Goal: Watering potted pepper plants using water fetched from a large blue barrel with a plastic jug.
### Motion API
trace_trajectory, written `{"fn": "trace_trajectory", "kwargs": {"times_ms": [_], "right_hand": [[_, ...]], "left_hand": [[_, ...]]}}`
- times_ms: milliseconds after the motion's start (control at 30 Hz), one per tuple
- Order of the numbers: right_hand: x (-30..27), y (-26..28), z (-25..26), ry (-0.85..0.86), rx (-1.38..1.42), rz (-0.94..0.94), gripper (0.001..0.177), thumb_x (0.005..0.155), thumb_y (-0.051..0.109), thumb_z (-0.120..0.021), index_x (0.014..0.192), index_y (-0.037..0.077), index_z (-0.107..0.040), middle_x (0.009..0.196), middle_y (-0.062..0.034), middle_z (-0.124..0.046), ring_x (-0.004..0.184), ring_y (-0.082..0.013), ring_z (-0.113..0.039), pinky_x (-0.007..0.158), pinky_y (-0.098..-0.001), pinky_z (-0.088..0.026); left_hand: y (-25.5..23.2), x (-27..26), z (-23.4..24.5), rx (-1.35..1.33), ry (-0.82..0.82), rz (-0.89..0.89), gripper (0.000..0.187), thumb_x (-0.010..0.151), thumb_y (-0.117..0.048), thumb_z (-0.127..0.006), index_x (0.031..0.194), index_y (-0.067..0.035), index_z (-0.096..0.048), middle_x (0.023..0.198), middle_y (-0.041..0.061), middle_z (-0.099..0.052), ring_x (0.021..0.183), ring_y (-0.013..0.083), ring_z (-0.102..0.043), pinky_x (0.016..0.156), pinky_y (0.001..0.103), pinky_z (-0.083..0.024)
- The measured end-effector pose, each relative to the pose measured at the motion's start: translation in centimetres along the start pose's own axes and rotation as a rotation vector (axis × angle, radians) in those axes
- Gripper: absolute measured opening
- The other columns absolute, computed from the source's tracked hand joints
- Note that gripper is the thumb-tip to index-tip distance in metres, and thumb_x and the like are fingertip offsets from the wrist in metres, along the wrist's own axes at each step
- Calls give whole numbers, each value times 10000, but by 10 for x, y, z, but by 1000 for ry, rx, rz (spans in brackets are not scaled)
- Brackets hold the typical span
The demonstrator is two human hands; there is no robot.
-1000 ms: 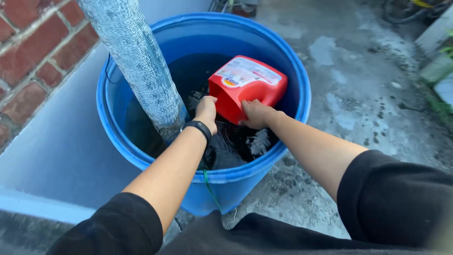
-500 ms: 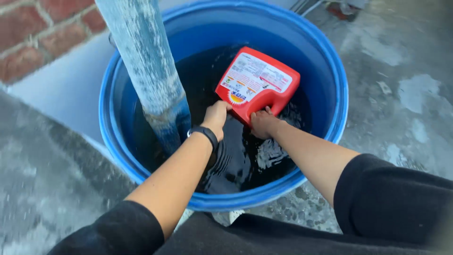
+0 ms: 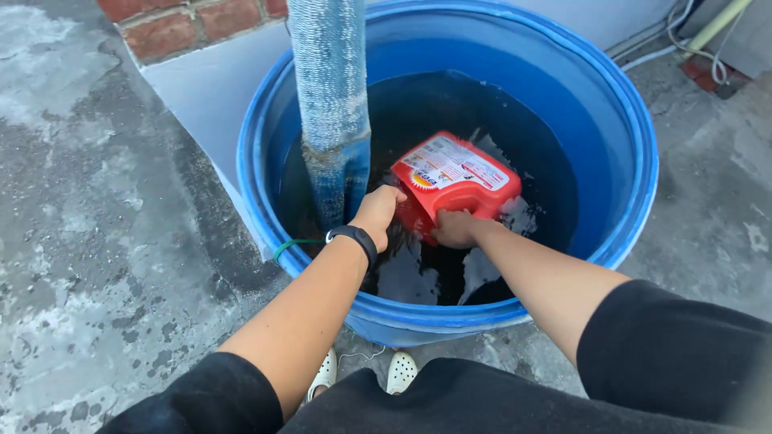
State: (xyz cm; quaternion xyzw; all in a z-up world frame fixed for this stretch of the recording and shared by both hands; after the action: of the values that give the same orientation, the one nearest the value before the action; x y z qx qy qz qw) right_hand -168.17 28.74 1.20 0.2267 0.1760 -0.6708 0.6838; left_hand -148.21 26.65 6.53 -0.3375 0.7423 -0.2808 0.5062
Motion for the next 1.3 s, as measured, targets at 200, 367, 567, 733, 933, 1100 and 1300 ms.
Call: {"fn": "trace_trajectory", "kwargs": {"times_ms": [200,367,567,733,933,1100,1300], "right_hand": [[-25,-25,50,-397,643,-170,413,891,334,-601,1142,14,-671,1144,-250,-717,1097,-348,-693,964,-468,-526],[-86,-31,87,-507,1523,-270,234,748,84,-523,923,36,-671,882,-160,-699,829,-315,-679,788,-507,-565],[-124,-56,87,-705,1896,-212,95,723,76,-521,739,33,-605,752,-141,-637,700,-278,-614,662,-444,-520],[-181,-30,120,-721,2068,-88,124,712,88,-506,713,35,-618,708,-167,-631,656,-307,-596,659,-442,-519],[-198,-43,148,-773,2053,-76,102,739,86,-517,746,33,-605,706,-168,-628,629,-292,-593,670,-423,-512],[-221,-51,184,-673,2046,119,116,734,60,-489,733,15,-595,688,-174,-616,608,-301,-601,626,-433,-527],[-242,-47,238,-701,1900,303,116,723,60,-469,681,-1,-559,624,-189,-585,554,-314,-585,573,-433,-535]], "left_hand": [[-22,-19,1,156,-83,202,564,884,-274,-633,1410,-86,-552,1610,166,-339,1454,324,-300,1179,547,-219],[-23,-7,-16,32,-39,246,723,879,-409,-593,1522,-131,-414,1665,151,-309,1513,376,-324,1201,579,-281],[-16,-4,-61,22,98,367,889,929,-726,-327,1613,-158,-304,1675,181,-291,1528,444,-260,1192,681,-222],[-43,-57,-98,-40,129,362,1034,855,-879,-287,1618,-180,-281,1676,198,-313,1519,498,-265,1180,721,-184],[-59,-79,-106,-102,106,329,1244,703,-983,-451,1625,-165,-289,1635,297,-289,1497,546,-249,1140,782,-125],[-76,-100,-120,-124,194,211,1287,566,-984,-495,1611,-253,-321,1611,221,-297,1479,516,-251,1142,813,-188],[-112,-130,-127,-133,295,91,1189,598,-974,-443,1549,-261,-434,1598,219,-383,1458,549,-300,1087,849,-157]]}}
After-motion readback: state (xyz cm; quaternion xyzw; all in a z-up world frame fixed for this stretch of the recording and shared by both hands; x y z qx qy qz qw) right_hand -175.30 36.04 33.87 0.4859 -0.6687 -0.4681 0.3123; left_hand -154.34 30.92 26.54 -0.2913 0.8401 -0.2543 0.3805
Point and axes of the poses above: each hand's wrist, its own x-axis towards the middle knuckle, its own z-axis out of the back of the hand, y = z × x, the point moved 2 cm from there along x, towards the middle knuckle
